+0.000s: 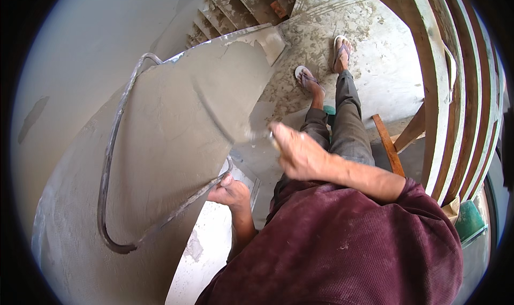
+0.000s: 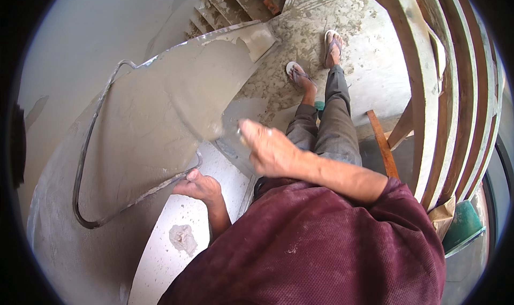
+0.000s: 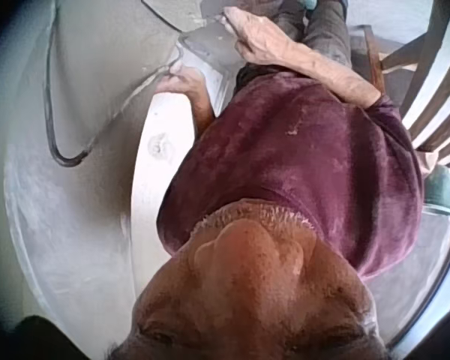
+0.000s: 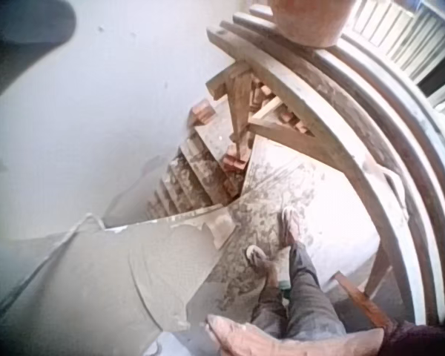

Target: The person applies and smooths wet plaster onto a vertical column and adjacent wall surface using a hawk and a trowel, repeatedly picking up material from a bucket.

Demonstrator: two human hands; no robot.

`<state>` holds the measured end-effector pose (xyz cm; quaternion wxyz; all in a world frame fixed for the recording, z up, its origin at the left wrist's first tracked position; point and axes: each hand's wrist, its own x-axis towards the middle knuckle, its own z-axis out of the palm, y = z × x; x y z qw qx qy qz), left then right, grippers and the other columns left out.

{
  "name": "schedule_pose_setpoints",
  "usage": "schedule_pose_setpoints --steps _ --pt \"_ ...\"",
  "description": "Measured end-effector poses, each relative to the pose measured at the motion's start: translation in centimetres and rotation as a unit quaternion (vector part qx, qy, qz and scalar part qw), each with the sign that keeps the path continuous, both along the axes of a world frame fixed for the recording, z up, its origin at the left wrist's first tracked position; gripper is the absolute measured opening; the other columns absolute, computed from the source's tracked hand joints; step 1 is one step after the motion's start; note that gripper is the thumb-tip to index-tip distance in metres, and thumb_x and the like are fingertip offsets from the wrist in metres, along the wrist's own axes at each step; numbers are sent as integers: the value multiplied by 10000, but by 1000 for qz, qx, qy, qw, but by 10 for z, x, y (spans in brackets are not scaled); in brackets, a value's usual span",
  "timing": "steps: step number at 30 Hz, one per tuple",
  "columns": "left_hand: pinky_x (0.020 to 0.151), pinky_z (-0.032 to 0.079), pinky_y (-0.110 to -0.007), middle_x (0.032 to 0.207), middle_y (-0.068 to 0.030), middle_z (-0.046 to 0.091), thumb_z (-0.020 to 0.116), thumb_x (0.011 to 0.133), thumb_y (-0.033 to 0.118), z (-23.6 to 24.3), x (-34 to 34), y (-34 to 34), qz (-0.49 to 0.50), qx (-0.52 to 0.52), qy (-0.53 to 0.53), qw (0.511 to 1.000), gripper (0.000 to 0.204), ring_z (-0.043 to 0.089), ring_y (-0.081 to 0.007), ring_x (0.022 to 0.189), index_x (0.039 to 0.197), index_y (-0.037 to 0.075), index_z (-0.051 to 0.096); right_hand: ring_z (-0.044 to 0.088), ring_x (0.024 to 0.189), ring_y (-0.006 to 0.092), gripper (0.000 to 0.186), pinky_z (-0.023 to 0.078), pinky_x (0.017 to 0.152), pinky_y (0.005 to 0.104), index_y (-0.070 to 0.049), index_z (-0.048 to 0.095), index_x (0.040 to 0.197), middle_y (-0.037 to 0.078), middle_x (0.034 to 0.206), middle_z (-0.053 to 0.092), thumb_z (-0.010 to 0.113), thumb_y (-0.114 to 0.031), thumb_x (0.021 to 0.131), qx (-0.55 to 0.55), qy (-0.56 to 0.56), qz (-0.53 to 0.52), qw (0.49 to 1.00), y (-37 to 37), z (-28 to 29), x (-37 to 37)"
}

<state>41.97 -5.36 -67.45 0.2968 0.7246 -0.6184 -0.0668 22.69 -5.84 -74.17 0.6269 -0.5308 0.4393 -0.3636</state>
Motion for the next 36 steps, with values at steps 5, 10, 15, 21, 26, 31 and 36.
schedule_pose_setpoints --steps 5,10,15,21,26,31,36 --pt "1154 227 -499 1488 -394 92 485 967 574 -1 2 -7 -28 -36 -69 997 1028 208 -423 1414 1433 -192 -17 609 908 408 535 516 741 451 -54 435 1198 207 917 560 581 -1 686 147 -94 59 983 -19 15 -48" --pt "1156 219 -506 1487 -402 82 471 956 610 7 -10 -18 -26 -57 -92 994 1062 196 -429 1416 1431 -199 -28 608 645 338 389 525 613 405 -5 458 1100 220 902 582 587 -97 745 204 127 -6 971 -54 -165 -30" --pt "1122 285 -511 1455 -414 163 439 981 576 5 1 -5 -23 -26 -112 993 996 290 -427 1378 1426 -204 9 613 896 419 327 487 772 466 19 436 998 269 861 577 576 -78 718 255 108 19 961 -97 -192 8" --pt "1085 353 -477 1468 -384 193 451 971 595 4 -2 -1 -10 -15 -97 995 1012 337 -390 1359 1441 -181 3 648 757 435 375 534 660 478 -4 364 1035 256 793 595 582 -3 730 153 37 99 983 -93 -35 -18" --pt "1069 375 -465 1459 -366 256 451 982 567 8 -2 -1 -22 -2 -100 995 972 405 -372 1313 1438 -190 48 612 855 460 418 481 771 501 -7 406 1089 259 839 579 575 -77 713 173 -30 70 982 -61 -43 -48" --pt "1071 372 -458 1462 -351 272 439 987 562 12 -1 2 -25 21 -90 995 952 425 -363 1299 1444 -183 62 581 925 439 342 458 812 483 -17 443 1045 259 900 574 565 -61 729 255 124 23 959 -78 -184 -16" --pt "1097 335 -465 1472 -347 268 385 994 585 10 0 5 -15 -3 -131 991 941 393 -361 1330 1444 -184 81 596 858 457 378 486 724 495 -17 389 1047 270 889 556 590 -38 728 225 28 52 973 -82 -106 6"
